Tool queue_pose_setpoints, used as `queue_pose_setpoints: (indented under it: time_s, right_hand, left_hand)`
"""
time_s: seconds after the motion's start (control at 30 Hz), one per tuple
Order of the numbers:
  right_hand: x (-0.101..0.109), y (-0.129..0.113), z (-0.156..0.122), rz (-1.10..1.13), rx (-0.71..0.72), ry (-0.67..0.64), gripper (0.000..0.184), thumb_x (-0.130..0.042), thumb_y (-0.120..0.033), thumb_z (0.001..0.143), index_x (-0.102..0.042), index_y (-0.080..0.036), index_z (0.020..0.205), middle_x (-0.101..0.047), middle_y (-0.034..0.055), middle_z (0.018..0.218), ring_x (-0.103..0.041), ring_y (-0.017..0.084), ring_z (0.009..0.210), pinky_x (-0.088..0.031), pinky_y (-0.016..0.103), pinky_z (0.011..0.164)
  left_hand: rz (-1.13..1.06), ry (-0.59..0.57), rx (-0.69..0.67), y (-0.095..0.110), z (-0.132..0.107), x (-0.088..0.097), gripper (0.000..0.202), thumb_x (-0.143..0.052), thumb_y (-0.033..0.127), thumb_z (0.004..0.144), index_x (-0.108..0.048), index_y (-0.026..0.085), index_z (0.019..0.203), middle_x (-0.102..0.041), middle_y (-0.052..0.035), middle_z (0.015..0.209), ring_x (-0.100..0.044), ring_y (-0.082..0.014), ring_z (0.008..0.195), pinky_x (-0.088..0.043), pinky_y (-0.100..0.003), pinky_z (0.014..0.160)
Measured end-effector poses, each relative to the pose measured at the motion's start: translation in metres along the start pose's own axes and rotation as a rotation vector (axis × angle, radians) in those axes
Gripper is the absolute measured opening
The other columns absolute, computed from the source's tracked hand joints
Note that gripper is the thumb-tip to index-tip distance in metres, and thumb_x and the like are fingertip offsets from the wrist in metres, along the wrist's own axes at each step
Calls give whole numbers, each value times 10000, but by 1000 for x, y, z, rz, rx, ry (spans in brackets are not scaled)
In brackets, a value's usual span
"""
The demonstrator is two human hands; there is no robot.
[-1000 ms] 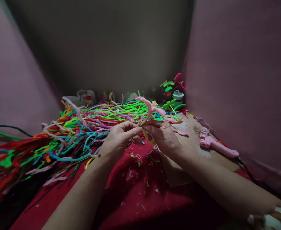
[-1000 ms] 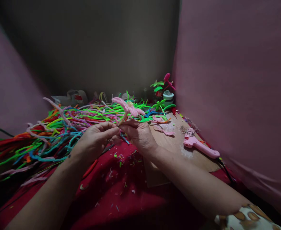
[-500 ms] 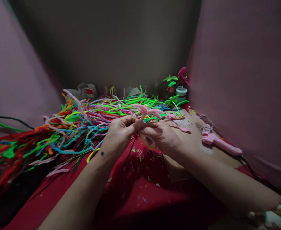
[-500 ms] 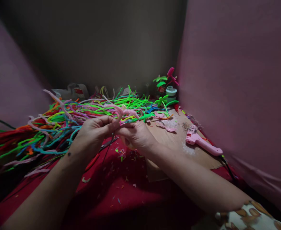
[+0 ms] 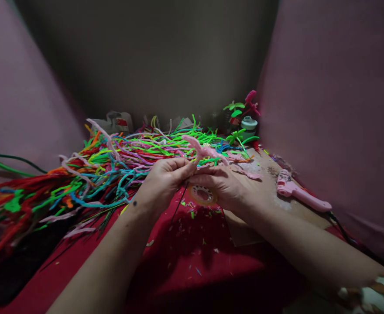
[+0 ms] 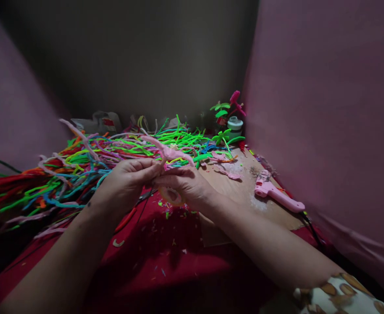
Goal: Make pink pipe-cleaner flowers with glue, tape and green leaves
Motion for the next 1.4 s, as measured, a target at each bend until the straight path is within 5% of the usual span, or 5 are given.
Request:
queue_pose_setpoints:
  time_s: [0.1, 0.37, 0.77, 1.07, 1.4]
  right_hand:
    - [0, -2, -2, -32, -2, 9, 87, -703, -233, 633, -643, -178, 600, -483, -44, 501, -433, 91, 510, -349, 252, 527]
    - [3, 1, 0, -68, 63, -12, 207, -720, -367, 640, -614, -191, 611, -414, -59, 461, -313, 71, 428, -243, 244, 436]
    - [-4, -3, -2, -124, 17, 26, 207, -738, -304, 592, -585, -170, 556, -444, -53, 492, -349, 68, 472, -258, 239, 459]
    - [-1, -1, -3, -31, 18, -8, 174, -753, -305, 614, -646, -167, 601, -469, -59, 470, -337, 49, 403, -218, 237, 435]
    - [11, -10, 3, 41, 104, 222, 217, -759, -299, 607, -599, -158, 575, -451, -58, 495, -331, 59, 451, -228, 237, 455]
  left_hand:
    - [-36, -97, 5, -2, 1, 2, 302, -633, 422, 732, -615, 157, 587, -552, -11, 530, -479, -121, 492, -377, -255, 491]
    - [-66, -102, 69, -3, 5, 4, 234, -726, 331, 653, -589, 143, 625, -564, 24, 571, -494, -86, 511, -375, -217, 524]
    - [17, -99, 68, -1, 1, 1, 188, -687, 321, 677, -672, 141, 624, -651, -26, 643, -593, -164, 630, -460, -268, 603]
    - [-284, -198, 88, -8, 5, 1, 131, -670, 276, 727, -690, 147, 722, -666, -35, 710, -587, -132, 636, -460, -249, 624]
    - [141, -90, 51, -1, 4, -3, 216, -726, 231, 605, -525, 155, 628, -524, 46, 544, -472, -84, 494, -367, -211, 493]
Point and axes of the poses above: each hand's wrist, its own z-axis towards the middle knuckle, its own x-axis out of the back of the hand, y = z × x, the point moved 2 cm from there along z, towards the middle knuckle
